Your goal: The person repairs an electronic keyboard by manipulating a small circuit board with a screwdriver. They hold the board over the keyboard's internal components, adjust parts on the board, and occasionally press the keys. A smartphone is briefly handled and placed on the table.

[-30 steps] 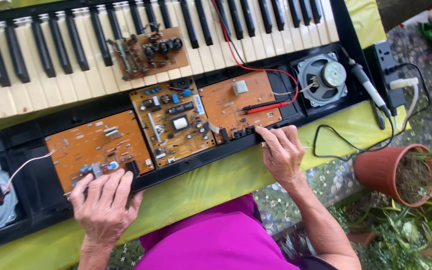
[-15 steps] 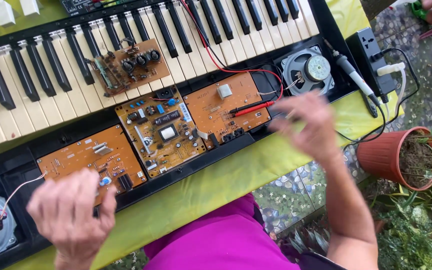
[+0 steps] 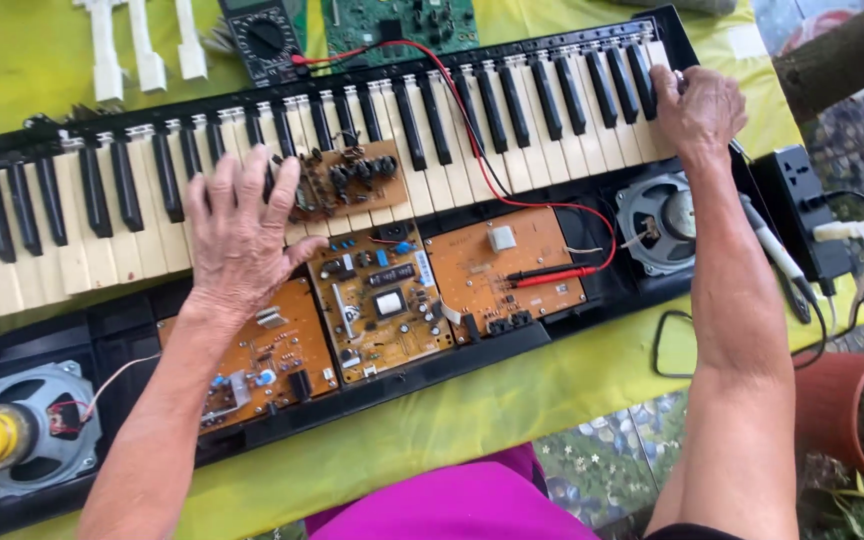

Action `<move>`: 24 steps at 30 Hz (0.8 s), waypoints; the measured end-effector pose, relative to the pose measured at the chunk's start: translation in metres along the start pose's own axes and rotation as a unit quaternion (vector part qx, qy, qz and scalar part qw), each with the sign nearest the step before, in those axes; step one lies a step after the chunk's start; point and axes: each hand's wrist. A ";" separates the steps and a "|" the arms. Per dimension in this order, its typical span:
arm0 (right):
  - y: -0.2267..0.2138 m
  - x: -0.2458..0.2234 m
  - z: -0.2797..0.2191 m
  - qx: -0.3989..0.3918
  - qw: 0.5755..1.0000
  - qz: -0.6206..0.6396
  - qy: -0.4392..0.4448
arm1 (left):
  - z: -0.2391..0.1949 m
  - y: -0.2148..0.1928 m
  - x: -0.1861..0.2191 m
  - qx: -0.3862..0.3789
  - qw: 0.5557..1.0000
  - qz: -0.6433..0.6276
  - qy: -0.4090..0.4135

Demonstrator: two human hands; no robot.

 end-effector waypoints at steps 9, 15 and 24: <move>0.043 0.018 0.021 0.080 0.997 0.005 -0.005 | -0.004 0.019 -0.007 0.026 0.999 0.024 0.017; 0.049 0.010 0.037 0.095 0.992 0.080 -0.006 | 0.006 0.021 -0.011 0.034 0.998 0.053 0.027; 0.051 0.008 0.039 0.103 0.991 0.082 -0.008 | 0.004 0.026 -0.014 0.027 0.999 0.028 0.034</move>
Point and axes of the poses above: each hand's wrist, its own z-axis towards the middle knuckle, its own y-axis out of the palm, x = y × z, and after that the axes turned 7 degrees about -y, right-handed
